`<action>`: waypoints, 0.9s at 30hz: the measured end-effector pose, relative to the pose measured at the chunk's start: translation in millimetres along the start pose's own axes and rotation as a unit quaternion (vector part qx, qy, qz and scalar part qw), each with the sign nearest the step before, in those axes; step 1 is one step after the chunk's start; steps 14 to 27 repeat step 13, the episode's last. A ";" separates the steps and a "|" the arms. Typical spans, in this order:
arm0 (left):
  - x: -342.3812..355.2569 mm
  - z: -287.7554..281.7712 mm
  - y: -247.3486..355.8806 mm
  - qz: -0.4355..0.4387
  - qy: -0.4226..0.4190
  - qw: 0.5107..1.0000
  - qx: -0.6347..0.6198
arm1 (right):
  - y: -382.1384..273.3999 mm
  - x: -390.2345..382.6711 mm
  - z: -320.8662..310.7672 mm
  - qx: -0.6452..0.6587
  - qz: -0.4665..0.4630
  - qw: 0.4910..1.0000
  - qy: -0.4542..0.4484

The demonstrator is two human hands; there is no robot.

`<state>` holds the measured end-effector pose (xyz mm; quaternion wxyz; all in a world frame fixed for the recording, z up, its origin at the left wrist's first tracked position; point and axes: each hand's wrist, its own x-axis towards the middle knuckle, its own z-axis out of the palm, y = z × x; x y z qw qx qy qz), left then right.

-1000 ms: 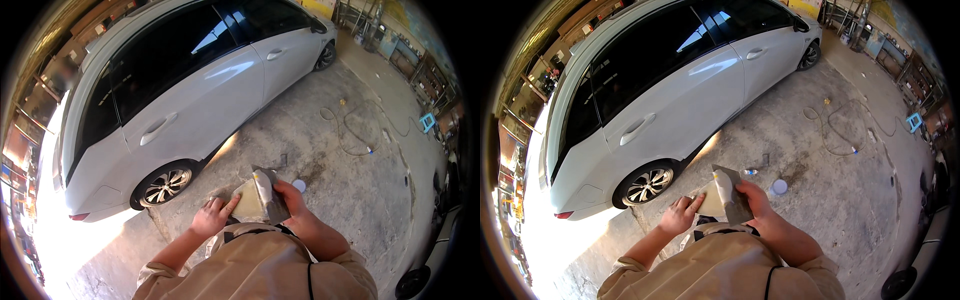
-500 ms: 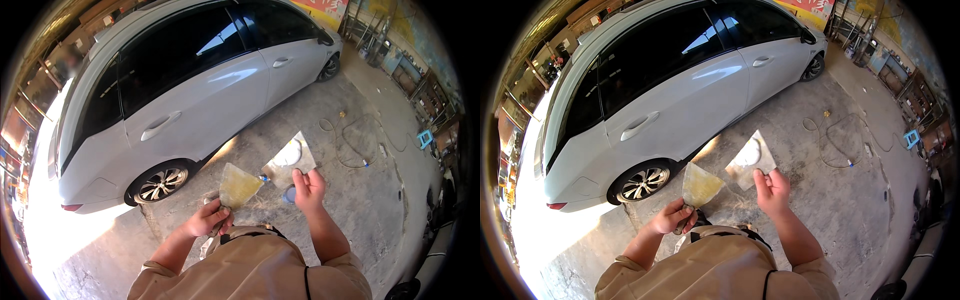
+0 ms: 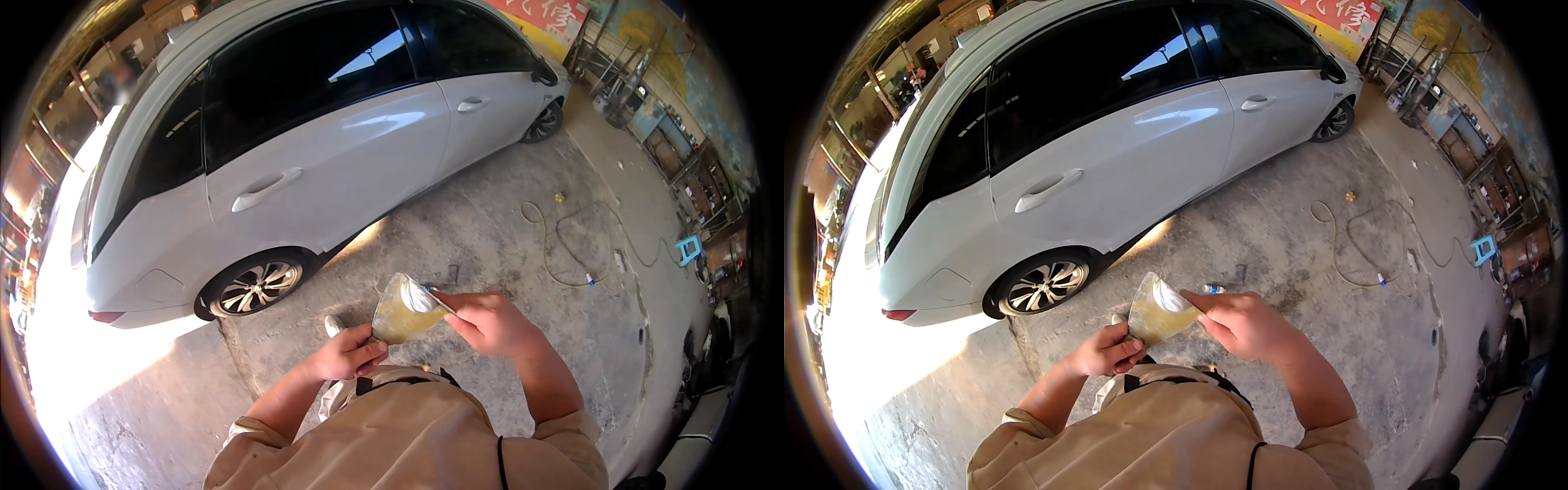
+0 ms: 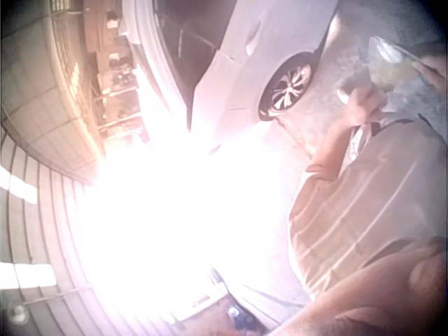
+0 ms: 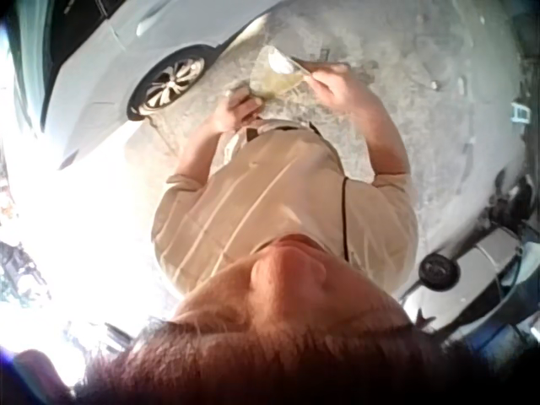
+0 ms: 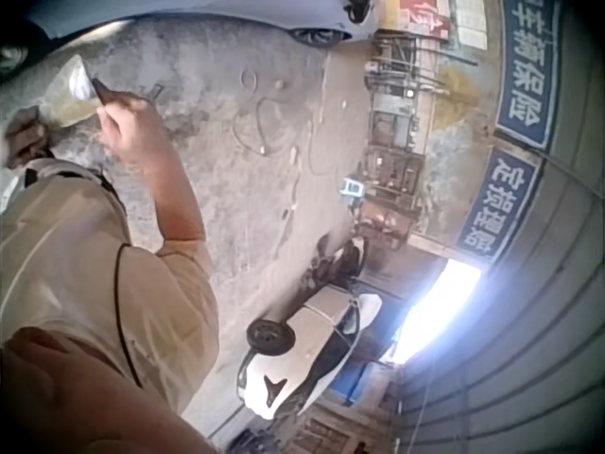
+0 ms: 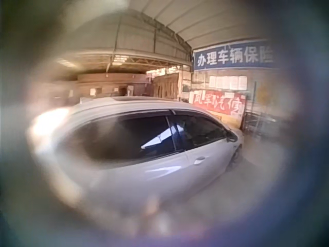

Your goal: The person prepares a body filler mixture by scooping a grey substance from a can onto a putty knife and adding a yellow hardener from a tube. They mix the two components together on the blade of the putty knife. The person then applies the mixed filler to a damaged area on the side panel of a white car using the putty knife.

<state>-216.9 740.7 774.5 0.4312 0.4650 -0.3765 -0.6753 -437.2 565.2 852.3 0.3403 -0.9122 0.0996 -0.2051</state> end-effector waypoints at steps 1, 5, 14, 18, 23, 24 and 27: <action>-0.6 -0.6 0.8 0.000 -0.007 1.000 -0.008 | 3.3 -2.6 -3.2 -0.005 -0.006 1.000 -0.021; -0.9 1.5 -1.6 0.029 0.004 0.997 -0.067 | 15.9 -11.4 -1.0 -0.085 0.093 0.989 -0.072; 19.6 30.1 -10.8 0.085 0.169 0.981 -0.050 | -14.9 2.9 29.0 -0.285 -0.031 0.946 0.151; 19.6 30.1 -10.8 0.085 0.169 0.981 -0.050 | -14.9 2.9 29.0 -0.285 -0.031 0.946 0.151; 19.6 30.1 -10.8 0.085 0.169 0.981 -0.050 | -14.9 2.9 29.0 -0.285 -0.031 0.946 0.151; 19.6 30.1 -10.8 0.085 0.169 0.981 -0.050 | -14.9 2.9 29.0 -0.285 -0.031 0.946 0.151; 19.6 30.1 -10.8 0.085 0.169 0.981 -0.050 | -14.9 2.9 29.0 -0.285 -0.031 0.946 0.151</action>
